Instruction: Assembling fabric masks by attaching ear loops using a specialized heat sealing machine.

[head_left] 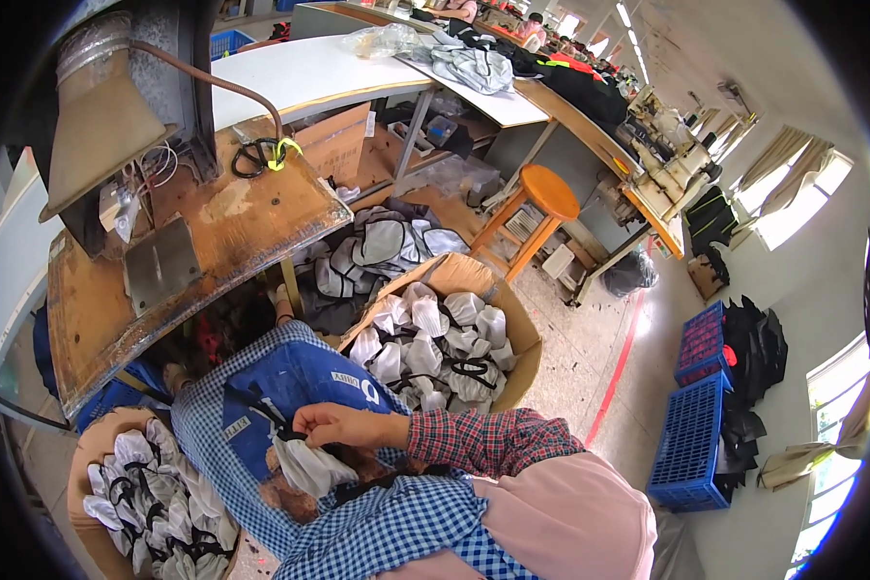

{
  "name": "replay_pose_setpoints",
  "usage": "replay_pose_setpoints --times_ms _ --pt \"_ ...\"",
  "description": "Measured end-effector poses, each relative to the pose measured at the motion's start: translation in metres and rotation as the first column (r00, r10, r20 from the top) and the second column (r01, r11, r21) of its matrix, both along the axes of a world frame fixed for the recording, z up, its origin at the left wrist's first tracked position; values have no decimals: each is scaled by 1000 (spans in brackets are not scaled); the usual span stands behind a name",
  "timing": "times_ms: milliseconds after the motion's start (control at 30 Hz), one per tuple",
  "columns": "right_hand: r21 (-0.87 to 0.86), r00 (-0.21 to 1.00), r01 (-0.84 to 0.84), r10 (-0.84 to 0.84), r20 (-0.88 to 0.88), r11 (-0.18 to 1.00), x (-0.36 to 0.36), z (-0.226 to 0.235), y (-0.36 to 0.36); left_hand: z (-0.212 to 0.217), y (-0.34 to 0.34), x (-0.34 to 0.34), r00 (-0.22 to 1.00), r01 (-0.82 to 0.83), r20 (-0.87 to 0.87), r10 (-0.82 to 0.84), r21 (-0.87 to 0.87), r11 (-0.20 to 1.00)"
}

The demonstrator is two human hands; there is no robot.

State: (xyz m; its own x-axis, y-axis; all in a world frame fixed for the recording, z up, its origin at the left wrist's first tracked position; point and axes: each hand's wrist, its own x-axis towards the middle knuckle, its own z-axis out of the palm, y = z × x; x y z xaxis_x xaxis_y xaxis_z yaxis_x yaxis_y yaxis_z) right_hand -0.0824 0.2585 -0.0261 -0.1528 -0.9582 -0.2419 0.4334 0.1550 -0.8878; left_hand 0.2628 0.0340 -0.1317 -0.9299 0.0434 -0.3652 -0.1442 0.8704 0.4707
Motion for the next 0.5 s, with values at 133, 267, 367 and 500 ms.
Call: replay_pose_setpoints --times_ms 133,267,367,500 --pt "12 1000 11 -11 29 1000 -1 -3 2 4 -1 -1 999 -3 42 1 36 999" --pt "14 1000 -20 20 12 1000 -2 -2 1 8 -2 -3 997 -7 81 1 71 997" --pt "47 1000 6 -7 15 999 -3 -6 3 9 1 -1 994 -20 110 9 103 995" --pt "6 999 -4 3 49 1000 -2 -6 -1 12 2 -4 990 -28 144 7 141 990"
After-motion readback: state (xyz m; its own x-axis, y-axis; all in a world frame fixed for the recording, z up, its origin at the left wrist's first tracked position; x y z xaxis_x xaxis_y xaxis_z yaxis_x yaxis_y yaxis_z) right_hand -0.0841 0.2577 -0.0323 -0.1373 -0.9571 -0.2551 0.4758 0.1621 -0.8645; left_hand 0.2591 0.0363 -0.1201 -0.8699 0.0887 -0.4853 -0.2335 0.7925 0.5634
